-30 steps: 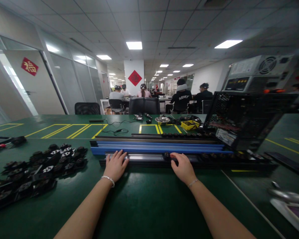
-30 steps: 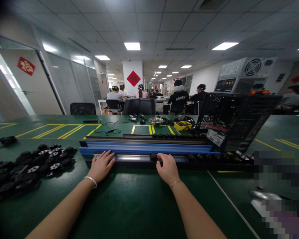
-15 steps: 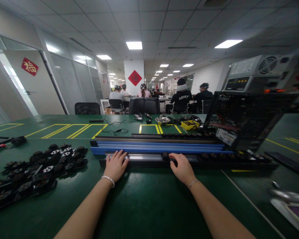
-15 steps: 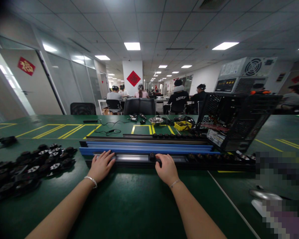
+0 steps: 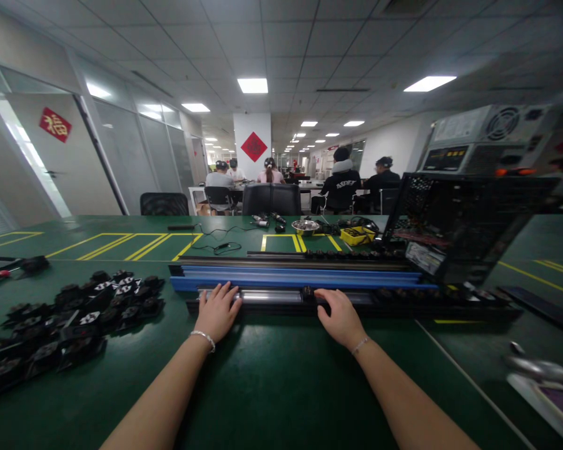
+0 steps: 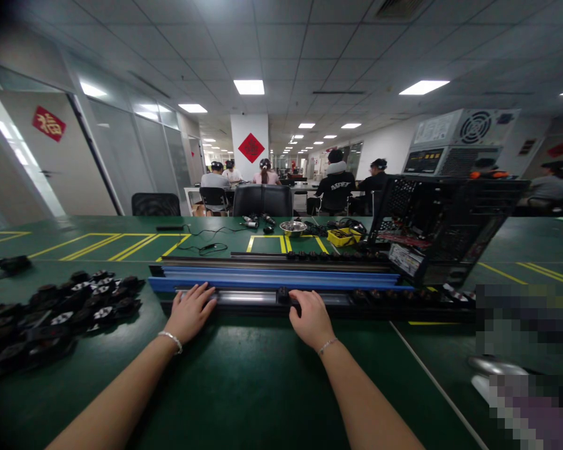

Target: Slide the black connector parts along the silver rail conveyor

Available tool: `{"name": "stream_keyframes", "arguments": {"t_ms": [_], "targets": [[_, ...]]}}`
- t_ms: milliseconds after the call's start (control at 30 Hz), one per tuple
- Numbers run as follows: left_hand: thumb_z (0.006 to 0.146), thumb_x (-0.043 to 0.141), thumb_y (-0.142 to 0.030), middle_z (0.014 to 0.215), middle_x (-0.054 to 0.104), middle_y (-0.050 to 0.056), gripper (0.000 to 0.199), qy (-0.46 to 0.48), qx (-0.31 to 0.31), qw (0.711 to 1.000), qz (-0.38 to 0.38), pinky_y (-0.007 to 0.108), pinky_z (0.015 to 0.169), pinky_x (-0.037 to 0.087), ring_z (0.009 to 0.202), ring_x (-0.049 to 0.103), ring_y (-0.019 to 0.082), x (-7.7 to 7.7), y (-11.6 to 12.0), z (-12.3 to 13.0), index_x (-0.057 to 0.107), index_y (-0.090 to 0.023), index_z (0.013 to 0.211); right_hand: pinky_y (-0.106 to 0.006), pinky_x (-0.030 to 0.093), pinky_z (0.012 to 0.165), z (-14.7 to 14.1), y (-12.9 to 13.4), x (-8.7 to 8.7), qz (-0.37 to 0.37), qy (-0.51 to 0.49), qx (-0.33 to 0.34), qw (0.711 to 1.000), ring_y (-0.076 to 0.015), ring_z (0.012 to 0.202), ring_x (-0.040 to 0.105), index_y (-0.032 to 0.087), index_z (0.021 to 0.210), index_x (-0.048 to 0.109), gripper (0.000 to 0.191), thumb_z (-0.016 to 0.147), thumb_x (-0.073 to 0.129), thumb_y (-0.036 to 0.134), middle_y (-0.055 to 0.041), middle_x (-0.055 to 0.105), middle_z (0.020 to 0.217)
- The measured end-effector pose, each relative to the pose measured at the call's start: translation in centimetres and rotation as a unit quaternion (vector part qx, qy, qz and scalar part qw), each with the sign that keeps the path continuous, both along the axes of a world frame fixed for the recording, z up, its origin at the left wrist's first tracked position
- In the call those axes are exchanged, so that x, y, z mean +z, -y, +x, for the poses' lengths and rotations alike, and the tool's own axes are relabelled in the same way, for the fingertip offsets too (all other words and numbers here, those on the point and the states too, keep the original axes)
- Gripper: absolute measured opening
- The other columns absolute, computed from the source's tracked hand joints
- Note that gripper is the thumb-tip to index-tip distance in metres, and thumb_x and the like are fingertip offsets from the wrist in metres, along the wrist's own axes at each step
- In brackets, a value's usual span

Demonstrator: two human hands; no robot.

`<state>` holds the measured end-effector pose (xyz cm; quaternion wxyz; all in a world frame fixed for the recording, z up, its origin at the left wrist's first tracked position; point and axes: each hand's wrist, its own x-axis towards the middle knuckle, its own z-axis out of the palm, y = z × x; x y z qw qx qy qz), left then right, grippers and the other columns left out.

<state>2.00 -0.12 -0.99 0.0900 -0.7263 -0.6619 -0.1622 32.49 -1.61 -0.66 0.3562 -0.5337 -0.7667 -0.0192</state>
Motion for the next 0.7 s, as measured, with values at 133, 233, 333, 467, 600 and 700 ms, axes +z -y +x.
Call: {"name": "stream_keyframes", "arguments": {"t_ms": [133,233,333,467,600,700], "targets": [[0.086,0.027,-0.044,0.136,0.042,0.004,0.046,-0.002,0.0,1.0,0.007,0.052,0.103,0.02,0.126,0.035,0.024,0.0,0.1,0.0,0.05,-0.026,0.122,-0.043,0.032,0.098,-0.1,0.0,0.0,-0.001,0.0,0.001,1.0,-0.0196,0.098,0.055,0.019,0.102,0.057,0.032,0.072,0.045,0.017,-0.0053,0.064,0.101],[0.086,0.027,-0.044,0.136,0.042,0.004,0.046,-0.003,-0.002,1.0,0.009,0.052,0.103,0.02,0.126,0.035,0.024,0.0,0.1,0.0,0.05,-0.026,0.122,-0.043,0.033,0.098,-0.1,0.1,0.0,-0.004,0.002,0.001,1.0,-0.0199,0.098,0.055,0.019,0.103,0.057,0.033,0.073,0.045,0.017,-0.0057,0.064,0.101],[0.086,0.028,-0.044,0.136,0.042,0.005,0.045,-0.001,0.001,1.0,0.006,0.052,0.103,0.02,0.126,0.034,0.024,0.0,0.0,0.0,0.049,-0.027,0.122,-0.043,0.033,0.097,-0.1,0.1,0.0,-0.003,0.002,0.003,1.0,-0.0202,0.098,0.054,0.02,0.103,0.057,0.033,0.073,0.045,0.017,-0.0057,0.063,0.102],[0.086,0.028,-0.042,0.136,0.042,0.005,0.044,0.0,-0.001,1.0,-0.001,0.054,0.103,0.019,0.127,0.033,0.024,0.0,0.0,0.3,0.049,-0.028,0.122,-0.043,0.033,0.098,-0.2,0.2,0.1,-0.002,0.005,0.013,1.0,-0.02,0.098,0.054,0.019,0.105,0.057,0.035,0.072,0.045,0.017,-0.0058,0.063,0.103],[0.086,0.028,-0.044,0.138,0.04,0.004,0.044,-0.002,-0.023,1.0,-0.009,0.055,0.103,0.019,0.128,0.032,0.025,0.0,0.3,0.9,0.05,-0.029,0.121,-0.042,0.032,0.099,-0.3,0.2,0.0,-0.007,0.011,0.017,1.0,-0.0199,0.1,0.054,0.019,0.107,0.056,0.036,0.072,0.045,0.017,-0.0058,0.063,0.104],[0.085,0.03,-0.045,0.138,0.039,0.004,0.044,-0.006,-0.051,0.999,-0.013,0.055,0.104,0.018,0.129,0.03,0.025,0.1,0.6,1.7,0.049,-0.029,0.122,-0.043,0.032,0.099,-0.3,0.1,0.0,-0.013,0.013,0.019,1.0,-0.0203,0.1,0.054,0.019,0.107,0.056,0.036,0.073,0.045,0.017,-0.0061,0.063,0.105]]}}
